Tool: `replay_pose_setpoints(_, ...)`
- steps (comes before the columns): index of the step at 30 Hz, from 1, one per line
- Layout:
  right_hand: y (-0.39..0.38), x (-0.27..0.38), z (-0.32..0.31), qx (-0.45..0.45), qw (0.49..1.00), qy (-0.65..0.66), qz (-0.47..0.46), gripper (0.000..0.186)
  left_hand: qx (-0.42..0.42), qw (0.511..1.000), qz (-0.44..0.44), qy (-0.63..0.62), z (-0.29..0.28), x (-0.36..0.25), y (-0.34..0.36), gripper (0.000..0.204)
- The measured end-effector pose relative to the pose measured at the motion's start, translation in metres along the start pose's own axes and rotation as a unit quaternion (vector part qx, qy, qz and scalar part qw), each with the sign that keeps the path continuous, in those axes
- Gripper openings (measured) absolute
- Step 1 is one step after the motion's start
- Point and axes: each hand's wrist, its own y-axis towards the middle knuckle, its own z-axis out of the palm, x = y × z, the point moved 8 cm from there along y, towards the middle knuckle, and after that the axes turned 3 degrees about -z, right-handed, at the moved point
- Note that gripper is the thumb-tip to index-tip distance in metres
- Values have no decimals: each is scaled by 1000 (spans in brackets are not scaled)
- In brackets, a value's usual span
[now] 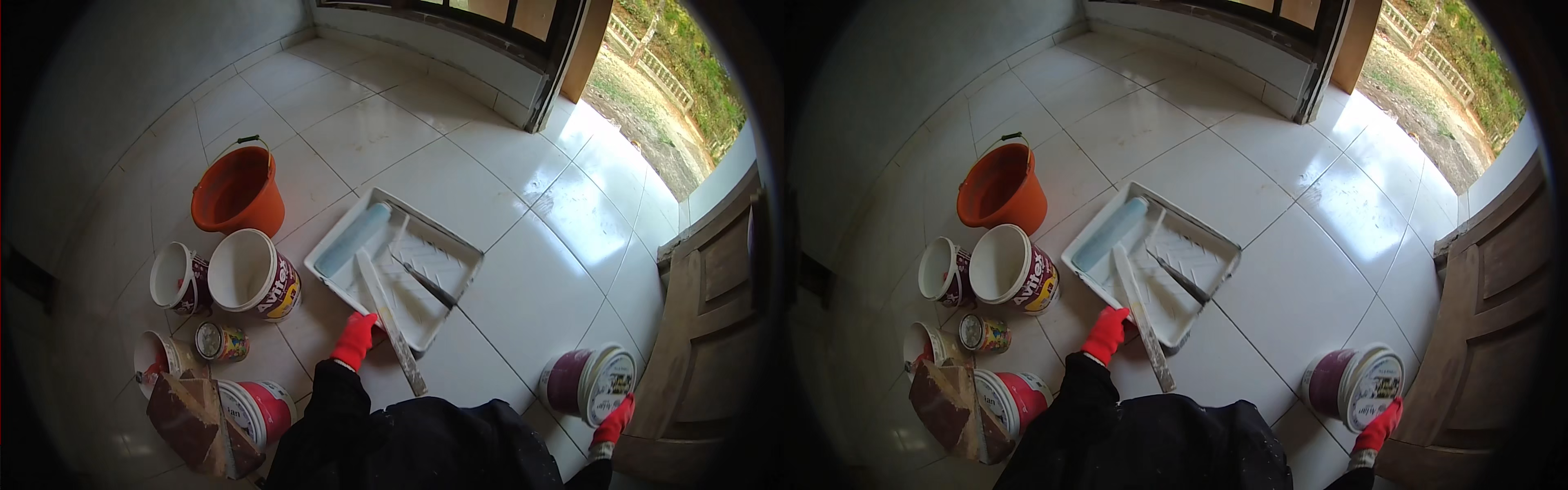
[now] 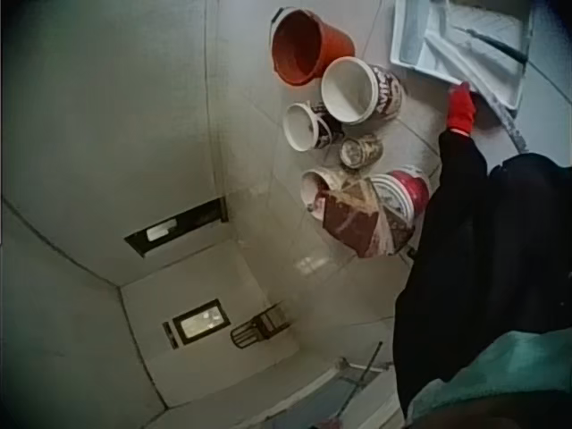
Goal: The person prepares paint for a project by opening a container of white paint and stirring it with a wooden stick.
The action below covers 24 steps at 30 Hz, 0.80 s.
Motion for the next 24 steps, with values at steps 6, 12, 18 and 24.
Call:
replay_pose_setpoints(6, 84, 13, 69, 72, 994, -39, -75, 41, 110, 972, 54, 202, 38, 35, -31, 21)
replay_pose_setpoints(12, -44, 204, 167, -11, 834, -280, -476, 28, 146, 987, 10, 73, 48, 96, -40, 19)
replay_pose_setpoints(18, -200, 81, 308, 474, 748, -303, -353, 55, 132, 989, -8, 71, 91, 77, -58, 27)
replay_pose_setpoints(24, -222, -5, 358, 565, 706, -426, -35, 59, 16, 960, -48, 277, 114, 50, -129, 42)
